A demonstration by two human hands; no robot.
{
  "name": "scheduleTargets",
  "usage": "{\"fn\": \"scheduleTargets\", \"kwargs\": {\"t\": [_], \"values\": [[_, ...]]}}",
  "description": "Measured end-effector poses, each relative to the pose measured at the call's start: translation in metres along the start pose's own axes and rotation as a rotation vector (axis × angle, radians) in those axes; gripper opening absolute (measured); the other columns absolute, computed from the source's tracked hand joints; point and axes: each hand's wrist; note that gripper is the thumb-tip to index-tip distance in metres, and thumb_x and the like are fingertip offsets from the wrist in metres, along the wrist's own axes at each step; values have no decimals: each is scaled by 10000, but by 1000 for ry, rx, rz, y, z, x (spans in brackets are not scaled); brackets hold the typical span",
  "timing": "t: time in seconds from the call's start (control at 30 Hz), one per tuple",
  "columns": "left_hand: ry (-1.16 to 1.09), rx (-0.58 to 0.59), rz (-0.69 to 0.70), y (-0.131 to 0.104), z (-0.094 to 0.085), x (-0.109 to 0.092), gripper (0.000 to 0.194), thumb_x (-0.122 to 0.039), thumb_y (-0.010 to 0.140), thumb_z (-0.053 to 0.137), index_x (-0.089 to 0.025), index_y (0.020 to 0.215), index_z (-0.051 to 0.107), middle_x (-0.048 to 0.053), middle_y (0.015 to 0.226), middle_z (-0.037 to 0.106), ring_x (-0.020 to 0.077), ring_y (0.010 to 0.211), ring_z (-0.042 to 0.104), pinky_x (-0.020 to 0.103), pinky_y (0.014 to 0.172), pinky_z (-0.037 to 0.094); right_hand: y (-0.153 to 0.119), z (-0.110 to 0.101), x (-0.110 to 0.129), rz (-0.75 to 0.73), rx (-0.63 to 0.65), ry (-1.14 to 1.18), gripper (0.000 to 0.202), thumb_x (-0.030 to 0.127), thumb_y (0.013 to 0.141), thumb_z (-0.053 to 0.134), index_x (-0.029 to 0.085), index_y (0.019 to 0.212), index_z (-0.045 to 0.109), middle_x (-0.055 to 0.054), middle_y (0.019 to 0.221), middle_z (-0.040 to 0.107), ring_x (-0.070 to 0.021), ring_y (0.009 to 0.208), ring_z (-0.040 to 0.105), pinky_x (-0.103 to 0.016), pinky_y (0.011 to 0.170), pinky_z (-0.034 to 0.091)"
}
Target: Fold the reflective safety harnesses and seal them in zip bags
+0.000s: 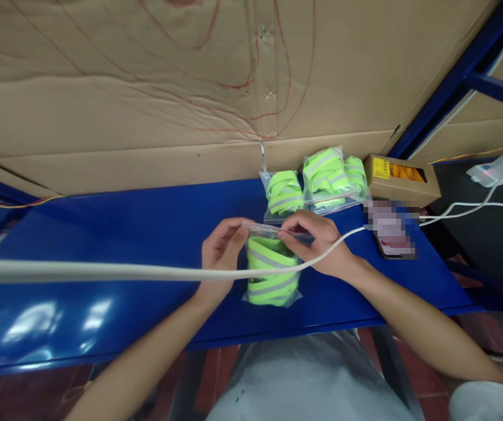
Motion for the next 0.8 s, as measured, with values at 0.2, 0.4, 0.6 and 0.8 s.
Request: {"fn": "scheduleTargets", "kwargs": {"t": [0.2, 0.4, 0.6, 0.8], "values": [[116, -76, 114, 4, 0, -2, 177, -365, 903, 724, -191, 931, 740, 39, 920, 739, 155, 832, 672, 240, 772, 521, 1, -2, 2, 4, 8, -30, 92, 188, 930, 614, 205, 840, 603, -11, 748, 610, -143, 681, 556, -287, 661, 441], [113, -20, 69, 4, 1, -4, 218, -404, 895, 721, -193, 952, 711, 56, 948, 715, 168, 863, 656, 255, 775, 520, 0, -2, 2, 0, 17, -25, 91, 204, 937, 602, 206, 846, 604, -21, 754, 617, -149, 694, 553, -296, 665, 441], [55, 38, 14, 5, 1, -5, 194, -357, 818, 803, -185, 846, 720, 41, 876, 693, 155, 780, 622, 252, 703, 498, -1, 0, 3, -9, 33, -7, 86, 194, 938, 606, 199, 852, 606, -16, 756, 601, -142, 699, 547, -288, 669, 439], [-30, 109, 30, 8, -2, -4, 144, -311, 813, 812, -202, 888, 756, 44, 895, 703, 160, 809, 628, 250, 707, 484, -2, 0, 4, -18, 41, -2, 76, 204, 941, 608, 203, 865, 604, -13, 760, 606, -138, 693, 554, -283, 663, 449]]}}
Point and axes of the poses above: each hand's wrist, its own y-axis towards the middle knuckle, its own z-axis out of the palm, x = y × z
